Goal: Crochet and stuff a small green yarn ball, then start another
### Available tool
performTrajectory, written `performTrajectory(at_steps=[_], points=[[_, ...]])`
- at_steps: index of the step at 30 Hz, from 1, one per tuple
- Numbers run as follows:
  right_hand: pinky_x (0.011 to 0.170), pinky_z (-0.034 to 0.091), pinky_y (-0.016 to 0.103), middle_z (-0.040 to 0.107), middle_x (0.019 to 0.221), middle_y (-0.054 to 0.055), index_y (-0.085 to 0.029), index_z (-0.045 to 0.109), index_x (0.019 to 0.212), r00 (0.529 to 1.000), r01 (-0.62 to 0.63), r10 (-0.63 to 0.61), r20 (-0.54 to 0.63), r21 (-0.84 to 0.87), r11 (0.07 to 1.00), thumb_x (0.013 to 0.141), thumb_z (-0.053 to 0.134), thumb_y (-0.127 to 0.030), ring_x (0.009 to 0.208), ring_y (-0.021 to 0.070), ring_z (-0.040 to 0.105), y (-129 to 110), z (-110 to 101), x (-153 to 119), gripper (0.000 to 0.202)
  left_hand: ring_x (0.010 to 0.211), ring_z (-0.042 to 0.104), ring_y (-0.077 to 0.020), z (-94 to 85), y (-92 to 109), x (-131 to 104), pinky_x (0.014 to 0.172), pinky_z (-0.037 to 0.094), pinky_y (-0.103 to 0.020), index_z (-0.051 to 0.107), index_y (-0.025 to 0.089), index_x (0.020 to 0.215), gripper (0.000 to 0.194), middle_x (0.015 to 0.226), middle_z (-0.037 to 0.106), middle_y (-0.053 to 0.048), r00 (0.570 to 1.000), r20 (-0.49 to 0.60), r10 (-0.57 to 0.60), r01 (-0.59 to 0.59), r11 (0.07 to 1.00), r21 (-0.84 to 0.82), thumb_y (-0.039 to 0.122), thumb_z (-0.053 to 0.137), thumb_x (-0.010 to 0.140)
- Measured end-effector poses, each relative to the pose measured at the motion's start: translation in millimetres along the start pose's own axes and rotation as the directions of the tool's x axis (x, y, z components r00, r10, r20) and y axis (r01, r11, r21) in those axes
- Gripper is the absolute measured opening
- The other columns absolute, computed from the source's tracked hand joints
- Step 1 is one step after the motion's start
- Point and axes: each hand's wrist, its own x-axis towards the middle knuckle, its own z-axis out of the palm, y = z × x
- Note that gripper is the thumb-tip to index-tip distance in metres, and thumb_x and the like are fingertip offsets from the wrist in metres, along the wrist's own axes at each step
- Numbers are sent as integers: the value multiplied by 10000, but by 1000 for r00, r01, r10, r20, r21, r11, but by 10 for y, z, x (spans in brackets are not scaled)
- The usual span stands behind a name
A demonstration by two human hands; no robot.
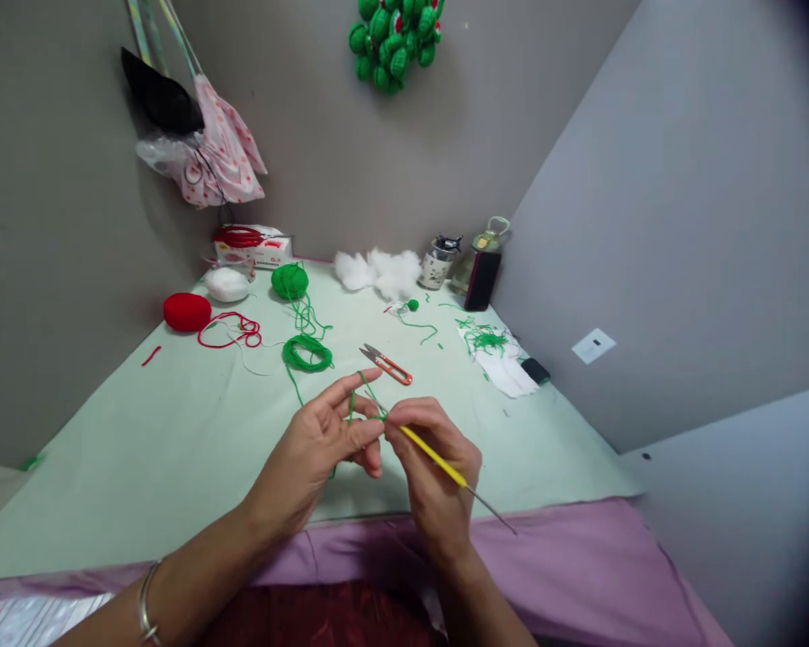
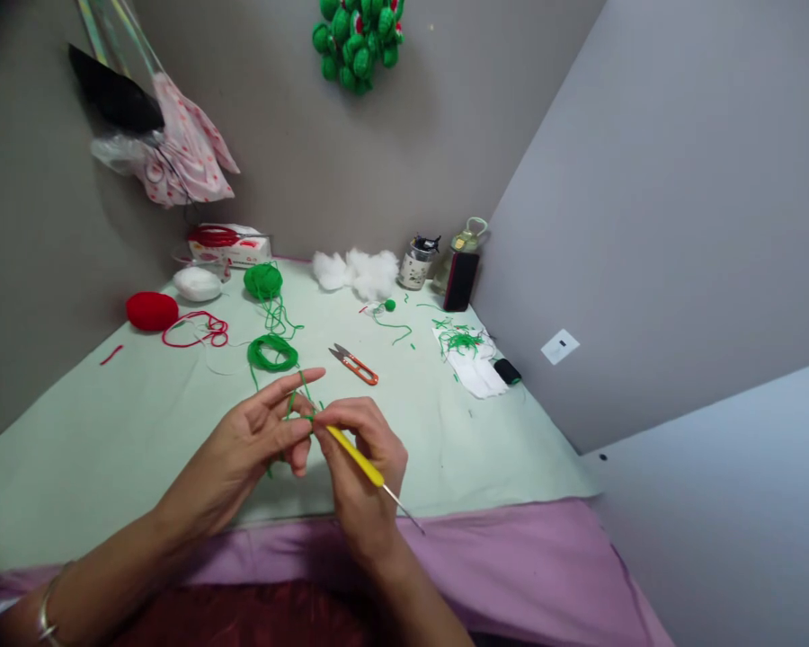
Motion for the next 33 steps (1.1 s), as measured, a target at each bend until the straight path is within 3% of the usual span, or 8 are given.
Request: performTrajectory(at_steps=[2, 6, 9, 12, 18, 23, 29, 33], points=[[720, 555, 280, 712, 834, 19, -245, 787, 820, 1000, -26, 25, 15, 37, 999, 811, 820, -187, 784, 153, 663, 24, -10, 0, 67, 531, 620, -63, -1, -20, 19, 555, 506, -191, 638, 176, 1352, 595, 802, 667, 40, 1000, -31, 3, -3, 1000, -1, 214, 862, 802], [669, 551, 264, 724, 804, 2, -245, 786, 827, 977, -211, 204, 53, 204, 956, 772, 861, -243, 714, 137, 653, 121, -36, 30, 93, 562, 644, -81, -24, -62, 65, 566, 509, -156, 670, 135, 1304, 520, 667, 691, 19, 991, -38, -125, 120, 987, -107, 209, 848, 821], [703, 556, 258, 722, 810, 0, -244, 788, 813, 977, -213, 203, 70, 189, 959, 762, 872, -260, 764, 143, 666, 153, -60, 51, 100, 644, 690, -83, -43, -95, 82, 663, 564, -163, 721, 151, 1228, 400, 814, 752, -21, 984, 5, -176, 174, 970, -172, 186, 825, 844], [747, 559, 262, 725, 852, 4, -245, 789, 813, 977, -204, 192, 97, 140, 969, 780, 863, -265, 815, 149, 677, 147, -98, 67, 83, 735, 721, -98, -40, -112, 71, 766, 587, -199, 742, 180, 1210, 357, 932, 759, -26, 988, 27, -150, 152, 973, -175, 212, 817, 863], [703, 532, 265, 695, 798, -6, -236, 769, 818, 960, -256, 229, 162, 173, 951, 790, 855, -291, 732, 136, 638, 89, -167, 91, 106, 765, 711, -108, -13, -100, 36, 803, 549, -225, 719, 198, 1260, 435, 871, 744, -2, 996, 34, -86, 90, 988, -128, 240, 842, 845], [697, 518, 287, 687, 803, 7, -225, 764, 846, 942, -310, 264, 205, 239, 920, 810, 826, -355, 713, 143, 608, 20, -196, 94, 149, 777, 715, -131, -16, -86, 38, 824, 534, -260, 647, 174, 1348, 573, 867, 743, -9, 993, 15, -118, 119, 985, -124, 229, 861, 818], [732, 495, 302, 676, 825, 16, -232, 779, 949, 970, -192, 169, 174, 127, 973, 929, 715, -339, 744, 147, 594, 56, -232, 31, 127, 595, 588, -70, -56, -91, 47, 666, 455, -202, 461, 168, 1539, 758, 701, 678, 43, 994, 21, -109, 109, 994, 6, 258, 811, 874], [703, 494, 298, 655, 819, 9, -257, 796, 948, 985, -92, 82, 153, 57, 994, 946, 698, -307, 733, 141, 588, 73, -220, 14, 110, 524, 566, -53, -82, -92, 59, 599, 431, -209, 395, 225, 1591, 864, 774, 688, 43, 994, 46, -102, 101, 995, 22, 229, 830, 844]])
